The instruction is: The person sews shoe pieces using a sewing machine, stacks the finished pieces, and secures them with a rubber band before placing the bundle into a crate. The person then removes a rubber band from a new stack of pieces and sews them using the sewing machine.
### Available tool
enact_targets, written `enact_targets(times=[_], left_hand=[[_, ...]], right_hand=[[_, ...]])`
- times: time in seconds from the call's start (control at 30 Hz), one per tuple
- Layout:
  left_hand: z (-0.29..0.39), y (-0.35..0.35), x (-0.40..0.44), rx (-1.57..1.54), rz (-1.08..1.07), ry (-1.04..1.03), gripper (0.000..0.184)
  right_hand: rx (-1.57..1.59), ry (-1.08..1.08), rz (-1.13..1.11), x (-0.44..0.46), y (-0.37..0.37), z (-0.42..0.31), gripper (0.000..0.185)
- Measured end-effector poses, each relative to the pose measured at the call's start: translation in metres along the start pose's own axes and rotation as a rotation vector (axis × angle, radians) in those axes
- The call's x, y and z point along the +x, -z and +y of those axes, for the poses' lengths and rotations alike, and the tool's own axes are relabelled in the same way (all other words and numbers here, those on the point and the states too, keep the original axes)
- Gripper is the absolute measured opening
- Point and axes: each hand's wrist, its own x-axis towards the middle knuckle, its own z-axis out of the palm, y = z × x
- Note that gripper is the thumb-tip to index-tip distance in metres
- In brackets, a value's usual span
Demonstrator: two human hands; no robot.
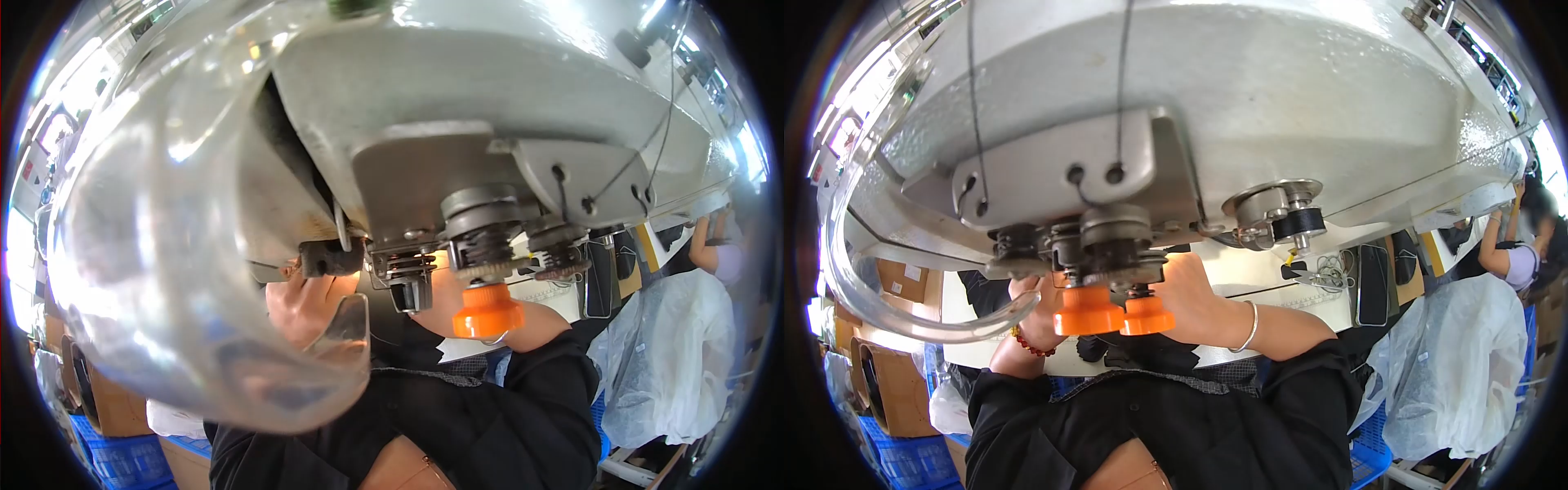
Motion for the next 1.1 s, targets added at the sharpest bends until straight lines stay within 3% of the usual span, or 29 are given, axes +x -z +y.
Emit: enact_targets(times=[0.07, 0.2, 0.27, 0.37, 0.43, 0.5, 0.57, 0.63, 0.73, 0.93, 1.1], left_hand=[[0.004, 0.014, 0.010, 0.029, -0.090, 0.012, 0.031], [0.003, 0.013, 0.012, 0.173, -0.048, -0.016, 0.032], [0.001, 0.020, 0.025, 0.040, 0.102, 0.032, 0.032], [0.005, 0.027, 0.033, -0.090, 0.102, 0.108, 0.034], [-0.002, 0.017, 0.014, -0.218, 0.003, 0.129, 0.030], [0.000, 0.018, 0.005, 0.061, -0.101, -0.017, 0.014], [0.001, 0.017, -0.004, 0.020, -0.123, -0.001, 0.014], [0.002, 0.017, -0.005, -0.044, -0.161, 0.053, 0.016], [0.003, 0.017, 0.009, -0.154, -0.068, 0.074, 0.024], [0.002, 0.015, 0.016, -0.149, -0.050, 0.091, 0.029], [0.001, 0.005, -0.001, -0.160, -0.065, 0.120, 0.033]], right_hand=[[-0.106, -0.080, -0.129, -0.004, 0.002, 0.001, 0.031], [-0.077, -0.082, -0.051, 0.006, 0.014, -0.007, 0.020], [-0.113, -0.117, -0.087, 0.007, 0.021, -0.015, 0.019], [-0.206, -0.048, -0.148, 0.004, 0.024, -0.011, 0.018], [-0.001, 0.015, -0.082, -0.004, 0.010, 0.005, 0.019], [-0.029, 0.015, -0.104, 0.006, 0.020, -0.004, 0.021], [-0.058, 0.016, -0.127, 0.010, 0.023, -0.003, 0.023], [-0.153, 0.213, -0.066, 0.007, 0.020, 0.007, 0.028], [0.012, 0.076, -0.017, 0.012, 0.021, 0.002, 0.031], [-0.062, 0.187, 0.026, 0.008, 0.014, 0.013, 0.029], [-0.028, 0.128, 0.022, 0.005, 0.009, 0.014, 0.030]])
